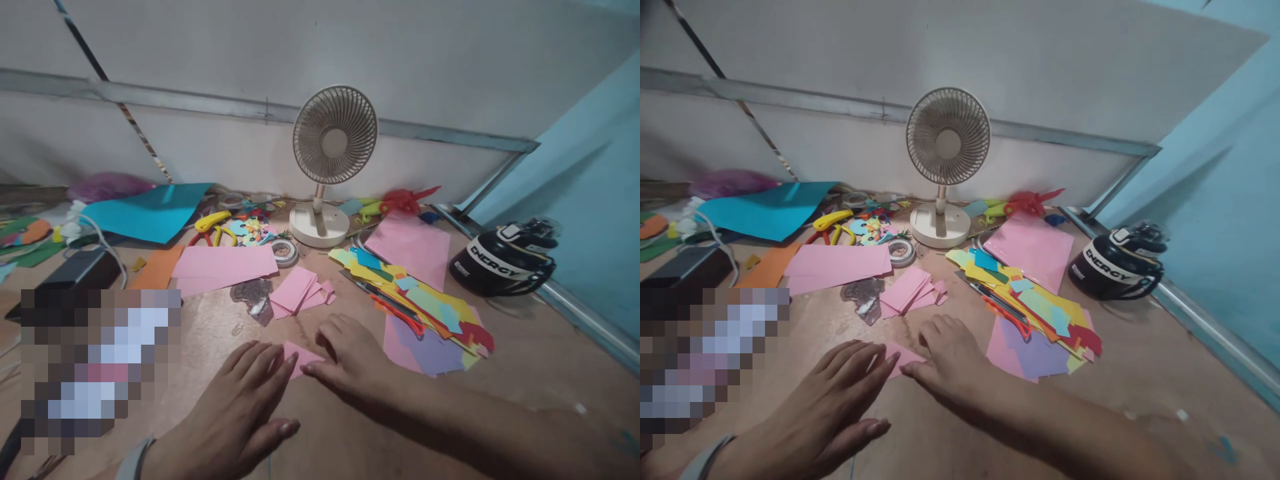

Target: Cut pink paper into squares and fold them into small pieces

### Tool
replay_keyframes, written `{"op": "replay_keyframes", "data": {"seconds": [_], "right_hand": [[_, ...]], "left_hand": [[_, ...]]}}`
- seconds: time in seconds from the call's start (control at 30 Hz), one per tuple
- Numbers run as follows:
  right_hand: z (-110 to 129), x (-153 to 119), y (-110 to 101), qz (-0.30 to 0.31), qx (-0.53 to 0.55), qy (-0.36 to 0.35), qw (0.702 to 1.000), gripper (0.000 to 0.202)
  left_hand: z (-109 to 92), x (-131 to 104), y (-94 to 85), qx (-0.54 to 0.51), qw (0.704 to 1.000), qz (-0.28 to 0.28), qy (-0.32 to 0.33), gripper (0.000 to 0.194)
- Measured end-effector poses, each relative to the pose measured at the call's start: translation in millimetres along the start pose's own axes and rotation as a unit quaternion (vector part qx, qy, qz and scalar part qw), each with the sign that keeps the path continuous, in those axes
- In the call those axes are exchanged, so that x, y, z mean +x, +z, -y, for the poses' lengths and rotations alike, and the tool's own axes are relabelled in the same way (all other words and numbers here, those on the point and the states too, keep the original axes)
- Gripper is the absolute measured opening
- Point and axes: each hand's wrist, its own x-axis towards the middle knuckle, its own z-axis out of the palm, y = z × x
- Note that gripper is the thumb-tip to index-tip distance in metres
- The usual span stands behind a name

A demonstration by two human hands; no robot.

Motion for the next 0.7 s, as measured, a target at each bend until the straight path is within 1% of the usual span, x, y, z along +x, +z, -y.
{"op": "replay_keyframes", "data": {"seconds": [0.13, 0.27, 0.37, 0.7], "right_hand": [[3, -2, 6, 0.016, 0.021, 0.01, 1.0, 0.022], [7, -5, 4, 0.031, 0.031, 0.036, 0.998, 0.02], [9, -5, 2, 0.04, 0.038, 0.045, 0.997, 0.019], [11, -6, -1, 0.039, 0.088, 0.049, 0.994, 0.015]], "left_hand": [[-3, 5, -8.8, -0.013, 1.0, 0.008, 0.004, 0.052], [-6, 9, -15.7, -0.029, 0.999, 0.037, -0.004, 0.041], [-8, 10, -17.0, -0.033, 0.999, 0.042, 0.001, 0.036], [-11, 13, -18.8, -0.029, 0.999, 0.033, 0.003, 0.03]]}}
